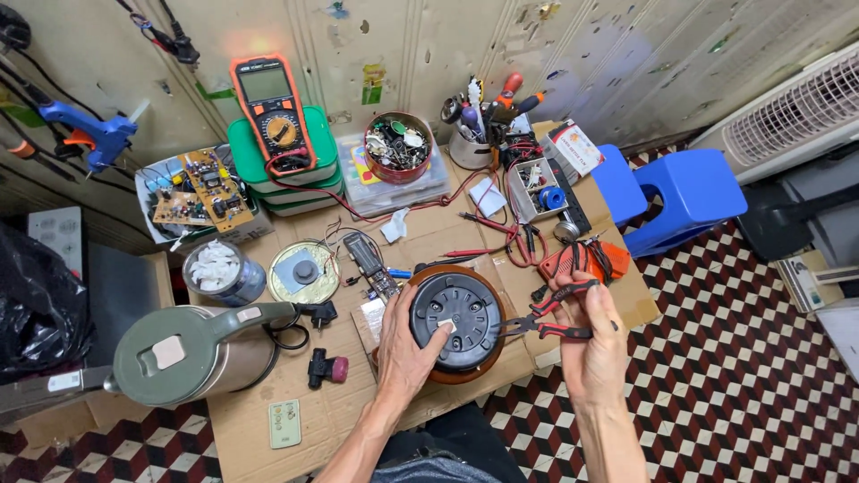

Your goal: Repairing the heating element and internal wiring in the base of a ceramic electric pot.

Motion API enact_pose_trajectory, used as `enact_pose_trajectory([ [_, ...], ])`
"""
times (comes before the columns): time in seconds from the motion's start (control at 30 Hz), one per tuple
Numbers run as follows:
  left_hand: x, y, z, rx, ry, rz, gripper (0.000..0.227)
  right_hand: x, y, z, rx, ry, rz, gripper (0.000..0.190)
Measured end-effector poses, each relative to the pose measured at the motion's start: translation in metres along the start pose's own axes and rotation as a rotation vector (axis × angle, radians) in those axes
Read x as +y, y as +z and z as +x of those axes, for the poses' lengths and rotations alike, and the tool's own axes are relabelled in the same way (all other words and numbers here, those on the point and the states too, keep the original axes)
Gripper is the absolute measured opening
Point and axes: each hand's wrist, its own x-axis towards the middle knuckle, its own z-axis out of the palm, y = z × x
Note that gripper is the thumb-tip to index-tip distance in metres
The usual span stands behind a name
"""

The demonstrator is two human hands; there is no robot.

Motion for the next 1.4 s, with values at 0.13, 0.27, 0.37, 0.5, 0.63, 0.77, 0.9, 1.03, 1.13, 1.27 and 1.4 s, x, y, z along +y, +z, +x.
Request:
enact_pose_trajectory([
  [0.13,-0.001,0.001,0.0,-0.017,-0.005,0.017,0.086,0.013,0.024,-0.006,0.072,-0.095,0.069,0.035],
  [0.27,0.002,-0.001,0.0,-0.018,-0.019,0.013,0.086,0.031,0.038,-0.007,0.088,-0.219,0.126,0.033],
  [0.37,0.004,-0.001,-0.001,-0.017,-0.03,0.005,0.085,0.045,0.049,-0.01,0.098,-0.269,0.099,0.032],
  [0.5,0.0,0.0,-0.001,-0.001,0.002,0.021,0.085,0.057,0.06,-0.016,0.124,-0.363,-0.018,0.031],
  [0.63,0.0,0.0,-0.001,0.014,0.04,0.027,0.084,0.055,0.072,-0.022,0.143,-0.399,-0.14,0.03],
  [0.77,0.001,0.0,-0.001,0.009,0.027,0.009,0.084,0.056,0.083,-0.022,0.268,-0.388,-0.243,0.028],
  [0.9,0.001,0.0,0.0,0.016,0.039,0.002,0.083,0.06,0.09,-0.022,0.364,-0.395,-0.243,0.027],
  [1.03,-0.001,0.0,0.0,0.02,0.048,0.005,0.084,0.061,0.092,-0.025,0.343,-0.426,-0.278,0.027],
  [1.13,0.0,-0.001,0.001,0.001,0.032,0.013,0.084,0.066,0.093,-0.024,0.311,-0.463,-0.325,0.027],
  [1.27,0.001,0.0,0.001,0.006,0.045,0.006,0.084,0.078,0.097,-0.025,0.314,-0.519,-0.514,0.026],
  [1.4,0.003,-0.001,0.001,0.022,0.061,0.005,0.086,0.084,0.102,-0.034,0.312,-0.506,-0.683,0.026],
])
